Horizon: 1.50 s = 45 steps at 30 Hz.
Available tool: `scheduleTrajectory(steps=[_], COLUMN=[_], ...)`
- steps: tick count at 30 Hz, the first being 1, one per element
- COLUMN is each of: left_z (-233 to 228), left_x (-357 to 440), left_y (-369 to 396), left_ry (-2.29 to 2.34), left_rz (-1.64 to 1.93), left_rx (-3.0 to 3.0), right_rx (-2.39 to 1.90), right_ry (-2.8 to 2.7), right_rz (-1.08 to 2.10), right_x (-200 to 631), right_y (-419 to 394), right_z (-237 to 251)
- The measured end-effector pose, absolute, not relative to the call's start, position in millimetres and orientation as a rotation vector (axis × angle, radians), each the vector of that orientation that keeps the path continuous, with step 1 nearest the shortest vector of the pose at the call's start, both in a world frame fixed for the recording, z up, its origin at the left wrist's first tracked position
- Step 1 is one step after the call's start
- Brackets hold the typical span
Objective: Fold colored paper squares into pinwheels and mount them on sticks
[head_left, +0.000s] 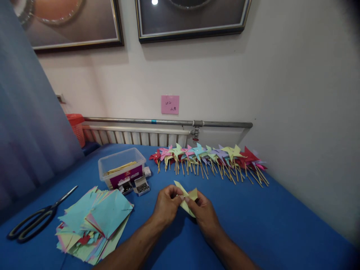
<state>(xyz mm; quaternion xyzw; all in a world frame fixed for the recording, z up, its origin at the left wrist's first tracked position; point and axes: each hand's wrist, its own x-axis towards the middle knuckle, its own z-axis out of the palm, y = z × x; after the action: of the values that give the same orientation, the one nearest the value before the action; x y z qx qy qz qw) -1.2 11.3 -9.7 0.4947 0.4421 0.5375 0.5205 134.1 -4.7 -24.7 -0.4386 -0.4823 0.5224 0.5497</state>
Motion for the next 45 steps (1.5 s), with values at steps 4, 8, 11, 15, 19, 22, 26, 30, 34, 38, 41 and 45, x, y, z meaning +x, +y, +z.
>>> scheduleTrajectory(steps=[4,8,11,15,19,22,26,30,34,38,41,45], left_z=[-8,-9,-11,-10,-7,-3,1,-1,-5,-6,-7,-8], left_x=[-1,-1,1,1,0,-1,-3,-3,-3,-3,-3,-3], left_y=[11,10,10,9,10,9,7,8,11,13,13,12], left_ry=[1.049,1.025,1.024,1.021,1.031,1.062,0.997,1.000,1.023,1.045,1.038,1.011], left_rz=[1.292,1.305,1.316,1.315,1.331,1.300,1.169,1.137,1.156,1.120,1.126,1.130], left_rx=[1.196,1.184,1.156,1.170,1.102,0.965,0.885,0.894,0.926,0.959,0.980,1.037], right_rx=[-0.975,-0.898,-0.880,-0.895,-0.901,-0.900,-0.902,-0.896,-0.902,-0.926,-0.951,-0.962], right_ry=[-1.095,-1.029,-0.957,-0.892,-0.832,-0.816,-0.864,-0.917,-0.944,-0.944,-0.945,-0.959], right_rz=[1.300,1.366,1.380,1.393,1.406,1.413,1.427,1.436,1.422,1.431,1.432,1.421], right_x=[135,132,129,128,130,130,130,130,130,132,134,135], right_y=[-3,-4,-5,-5,-8,-10,-10,-9,-7,-4,-3,-2], right_z=[-31,-32,-31,-27,-19,-14,-15,-18,-20,-26,-30,-32])
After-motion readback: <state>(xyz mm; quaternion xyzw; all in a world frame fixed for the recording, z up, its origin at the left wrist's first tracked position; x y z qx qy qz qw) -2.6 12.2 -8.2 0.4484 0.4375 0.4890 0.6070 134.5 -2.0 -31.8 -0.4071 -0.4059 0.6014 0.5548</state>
